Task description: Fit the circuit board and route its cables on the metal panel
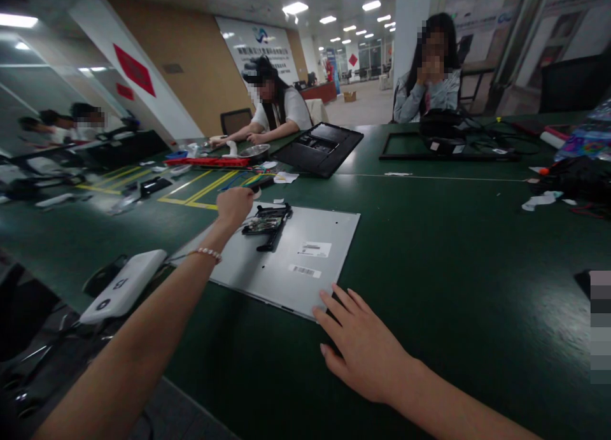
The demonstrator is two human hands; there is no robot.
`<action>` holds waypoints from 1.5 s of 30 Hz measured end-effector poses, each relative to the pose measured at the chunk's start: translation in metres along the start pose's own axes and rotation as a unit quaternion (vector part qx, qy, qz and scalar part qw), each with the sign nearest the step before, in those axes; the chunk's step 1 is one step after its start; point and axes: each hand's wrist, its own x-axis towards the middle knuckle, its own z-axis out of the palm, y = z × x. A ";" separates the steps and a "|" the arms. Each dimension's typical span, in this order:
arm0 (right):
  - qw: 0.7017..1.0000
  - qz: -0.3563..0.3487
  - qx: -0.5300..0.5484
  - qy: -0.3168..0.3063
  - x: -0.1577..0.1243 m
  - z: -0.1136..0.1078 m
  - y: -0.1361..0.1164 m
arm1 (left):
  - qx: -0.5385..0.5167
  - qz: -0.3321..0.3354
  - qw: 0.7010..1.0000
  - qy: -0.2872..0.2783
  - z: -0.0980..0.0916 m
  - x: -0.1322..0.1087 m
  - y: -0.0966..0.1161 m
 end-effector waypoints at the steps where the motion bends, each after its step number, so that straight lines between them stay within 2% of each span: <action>1: 1.000 -0.001 -0.004 0.002 0.001 0.000 0.000 | -0.001 0.014 1.000 0.019 0.002 0.003 0.011; 3: 1.000 -0.006 -0.010 0.005 0.002 0.001 0.000 | -0.008 0.036 0.999 0.040 0.010 0.006 0.033; 6: 1.000 -0.012 -0.007 0.006 0.003 0.002 0.002 | -0.045 0.034 0.998 -0.011 0.026 0.008 0.056; 8: 1.000 -0.013 0.000 0.005 0.004 0.002 0.003 | -0.066 0.021 0.997 -0.038 0.033 0.009 0.059; 10: 1.000 -0.013 0.005 0.003 0.005 0.002 0.004 | -0.079 0.009 0.996 -0.027 0.036 0.011 0.054; 14: 1.000 -0.007 0.009 -0.003 0.008 0.003 0.005 | -0.124 -0.010 0.992 0.035 0.032 0.014 0.032; 16: 1.000 -0.002 0.010 -0.009 0.009 0.003 0.005 | -0.137 0.001 0.990 0.040 0.032 0.015 0.025; 21: 1.000 0.008 0.009 -0.016 0.012 0.006 0.004 | -0.128 0.044 0.991 0.000 0.041 0.019 0.023; 28: 1.000 0.018 0.012 -0.019 0.013 0.010 0.005 | -0.091 0.124 0.984 -0.088 0.057 0.024 0.024; 31: 1.000 0.016 0.004 -0.017 0.013 0.010 0.005 | -0.082 0.112 0.985 -0.104 0.059 0.021 0.024; 39: 1.000 0.013 0.004 -0.009 0.011 0.009 0.003 | -0.114 0.069 0.987 -0.090 0.062 0.017 0.024; 45: 1.000 0.017 -0.009 -0.009 0.010 0.006 -0.002 | -0.147 0.003 0.988 -0.043 0.054 0.014 0.024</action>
